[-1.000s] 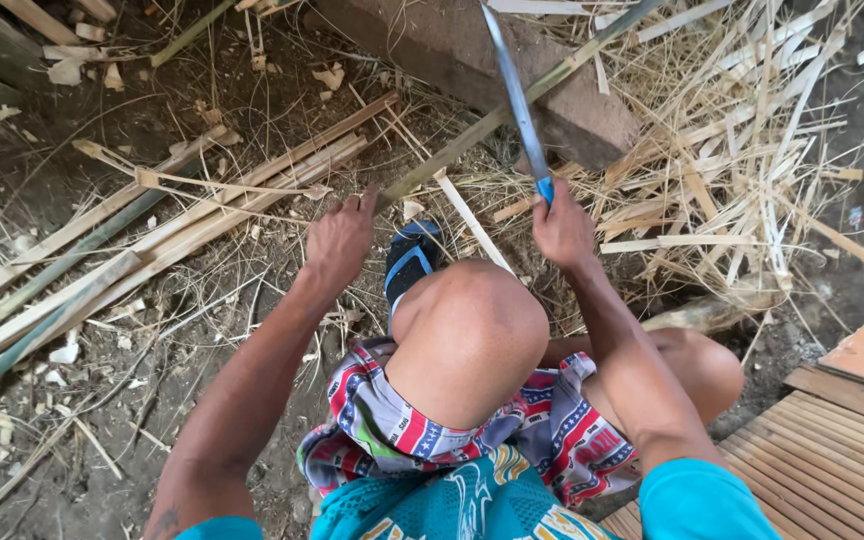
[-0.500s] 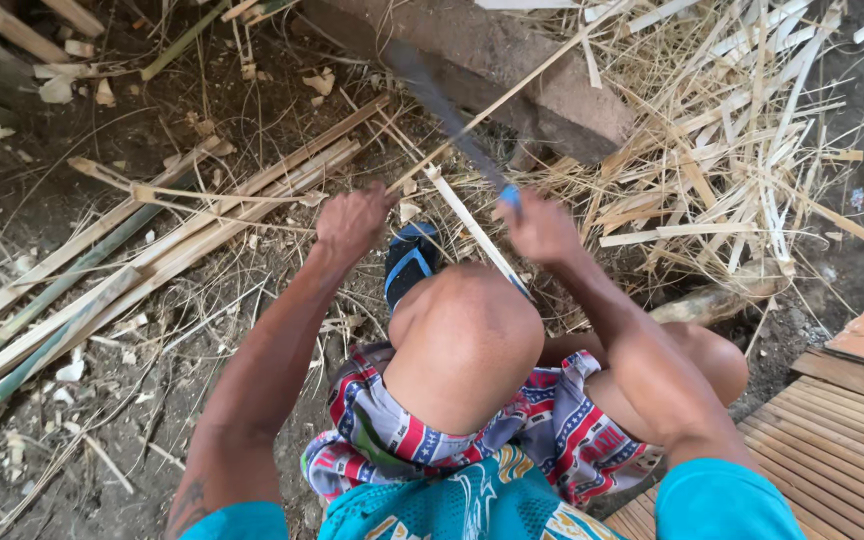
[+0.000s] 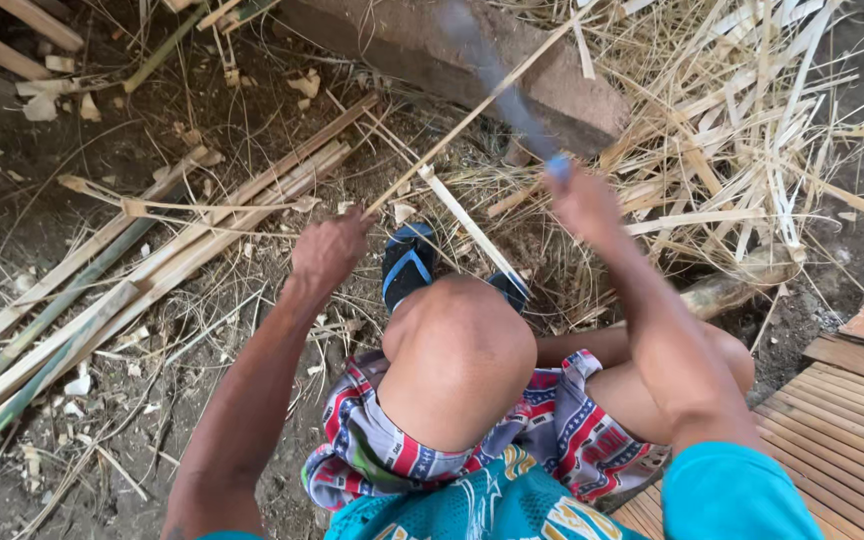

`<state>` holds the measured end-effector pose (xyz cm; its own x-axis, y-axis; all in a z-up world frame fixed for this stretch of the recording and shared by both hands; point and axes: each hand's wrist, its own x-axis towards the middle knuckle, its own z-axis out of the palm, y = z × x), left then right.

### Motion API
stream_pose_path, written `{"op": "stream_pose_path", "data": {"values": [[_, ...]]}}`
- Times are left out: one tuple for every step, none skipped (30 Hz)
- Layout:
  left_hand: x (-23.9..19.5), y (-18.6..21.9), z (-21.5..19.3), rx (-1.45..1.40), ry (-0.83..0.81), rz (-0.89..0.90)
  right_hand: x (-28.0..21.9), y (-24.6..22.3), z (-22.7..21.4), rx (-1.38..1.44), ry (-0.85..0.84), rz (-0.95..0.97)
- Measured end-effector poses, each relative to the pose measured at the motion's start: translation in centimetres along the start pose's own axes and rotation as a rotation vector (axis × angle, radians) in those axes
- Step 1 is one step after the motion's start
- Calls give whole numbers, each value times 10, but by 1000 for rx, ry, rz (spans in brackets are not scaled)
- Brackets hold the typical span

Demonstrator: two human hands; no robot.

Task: The person sits on the ground and uses a machete to split long bamboo poles into thin strips. They hold the pole with one hand and repeatedly strike it with the machete to separate the material, then set the finished strips aside.

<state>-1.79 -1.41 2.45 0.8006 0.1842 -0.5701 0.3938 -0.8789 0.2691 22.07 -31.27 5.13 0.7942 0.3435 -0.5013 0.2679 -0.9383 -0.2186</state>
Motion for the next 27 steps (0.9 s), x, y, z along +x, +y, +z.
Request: {"op": "stream_pose_path", "data": {"values": [[0,0,-1,1,26,17,8,10,-14,-62,152,-10],[2,0,-3,2,51,34,10,14,-23,-125,303,-18],[4,4,-2,6,33,22,8,10,-23,-91,172,25],[8,10,-1,10,15,10,6,-1,-18,-56,41,66],[15,13,-4,17,9,-2,6,-15,-15,-20,-80,101],[18,14,-7,8,6,-18,-8,-26,-5,-67,-84,-80],[16,14,-5,-4,-7,-35,-24,-30,5,-117,-99,-259],[14,12,-3,-15,-21,-52,-25,-28,4,-145,-159,-225],[7,4,-1,4,-32,-46,-27,-20,5,-177,-229,-192],[-2,-9,-1,23,-42,-39,-27,-12,9,-208,-298,-158],[-7,-17,-2,45,-42,-31,-11,2,-4,-5,-135,-20],[-14,-20,-2,10,-37,-55,1,20,-23,198,26,121],[-19,-25,-7,-23,-22,-85,7,34,-43,133,163,140],[-20,-29,-11,-56,-7,-115,12,41,-60,68,300,158],[-15,-27,-10,-95,-68,-89,8,42,-59,103,286,147],[-2,-25,-9,-134,-128,-62,4,33,-50,138,272,137],[11,-24,-8,-173,-172,-39,4,18,-45,174,270,113],[20,-15,-2,-399,-112,11,-3,0,-32,115,167,14],[27,-6,6,-626,-61,62,-12,-22,-13,13,-3,49],[37,-2,7,-609,-73,39,-30,-31,-1,54,22,-242],[48,4,9,-595,-95,12,-44,-45,17,-71,-87,-243],[53,6,10,-581,-117,-15,-53,-58,31,-196,-196,-244],[47,3,10,-567,-87,-1,-54,-57,27,-154,-171,-223],[38,0,9,-552,-58,13,-54,-53,19,-112,-147,-200],[34,-2,4,-534,-23,35,-52,-52,14,-70,-113,-176],[29,-1,-2,-506,-64,-4,-50,-53,11,45,-124,-119],[24,2,-7,-478,-108,-40,-49,-51,7,160,-135,-58]]}}
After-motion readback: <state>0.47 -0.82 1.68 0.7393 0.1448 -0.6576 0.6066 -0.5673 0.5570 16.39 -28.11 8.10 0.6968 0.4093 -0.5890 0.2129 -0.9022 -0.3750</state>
